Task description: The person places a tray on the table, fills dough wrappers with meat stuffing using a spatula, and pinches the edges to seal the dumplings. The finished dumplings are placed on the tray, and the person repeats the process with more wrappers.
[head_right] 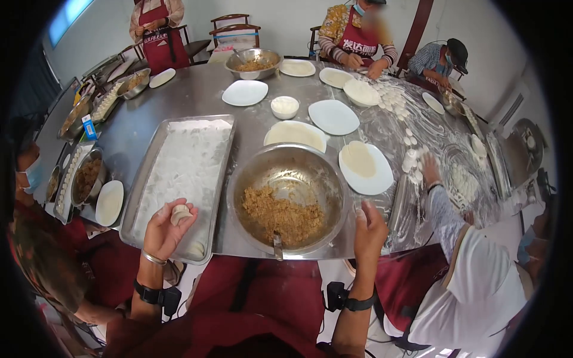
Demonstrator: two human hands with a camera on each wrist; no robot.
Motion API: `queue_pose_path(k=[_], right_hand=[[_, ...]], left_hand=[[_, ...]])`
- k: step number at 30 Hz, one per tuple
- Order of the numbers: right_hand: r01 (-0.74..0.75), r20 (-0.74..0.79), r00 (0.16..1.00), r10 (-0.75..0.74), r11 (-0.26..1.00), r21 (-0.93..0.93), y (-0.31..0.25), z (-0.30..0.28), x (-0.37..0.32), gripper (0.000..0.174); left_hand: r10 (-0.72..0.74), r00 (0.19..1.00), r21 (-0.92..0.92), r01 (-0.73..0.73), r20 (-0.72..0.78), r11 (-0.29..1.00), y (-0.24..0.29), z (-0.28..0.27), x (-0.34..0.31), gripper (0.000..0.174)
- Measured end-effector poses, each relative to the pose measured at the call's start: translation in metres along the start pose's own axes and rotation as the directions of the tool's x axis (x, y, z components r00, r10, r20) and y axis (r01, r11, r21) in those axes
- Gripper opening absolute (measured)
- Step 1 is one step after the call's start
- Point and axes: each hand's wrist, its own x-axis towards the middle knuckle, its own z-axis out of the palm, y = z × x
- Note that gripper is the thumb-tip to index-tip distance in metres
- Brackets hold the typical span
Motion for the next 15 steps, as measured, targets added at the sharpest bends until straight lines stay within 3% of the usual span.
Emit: queue_pose_path(k=[2, 4, 6, 8, 11, 14, 15], right_hand=[[-0.015, -0.017, 1.0, 0.016, 0.994, 0.104, -0.013, 0.007, -0.017, 0.035], [0.04, 0.094, 0.994, -0.059, 0.981, 0.19, -0.056, 0.017, -0.035, 0.04], [0.104, 0.23, 0.95, -0.211, 0.908, 0.405, -0.09, 0.033, -0.053, 0.046], [0.326, 0.281, 0.85, -0.446, 0.864, 0.383, -0.109, 0.046, -0.065, 0.053], [0.431, 0.323, 0.736, -0.595, 0.78, 0.454, -0.126, 0.062, -0.071, 0.054], [0.436, 0.381, 0.661, -0.647, 0.744, 0.506, -0.119, 0.07, -0.074, 0.048], [0.457, 0.39, 0.646, -0.657, 0.741, 0.492, -0.115, 0.071, -0.074, 0.039]], left_hand=[[-0.019, 0.997, -0.054, 0.023, 0.081, 0.998, -0.004, 0.025, -0.005, 0.045], [-0.038, 0.986, -0.057, 0.048, 0.164, 0.997, -0.014, 0.055, -0.011, 0.052], [-0.063, 0.961, 0.024, 0.059, 0.268, 0.998, -0.025, 0.085, -0.013, 0.06], [-0.086, 0.941, 0.046, 0.075, 0.327, 0.996, -0.04, 0.106, -0.016, 0.06], [-0.181, 0.907, 0.041, 0.179, 0.379, 0.983, -0.058, 0.115, -0.021, 0.059], [-0.222, 0.896, 0.032, 0.227, 0.386, 0.973, -0.066, 0.117, -0.024, 0.049], [-0.237, 0.859, 0.07, 0.231, 0.453, 0.97, -0.067, 0.113, -0.021, 0.049]])
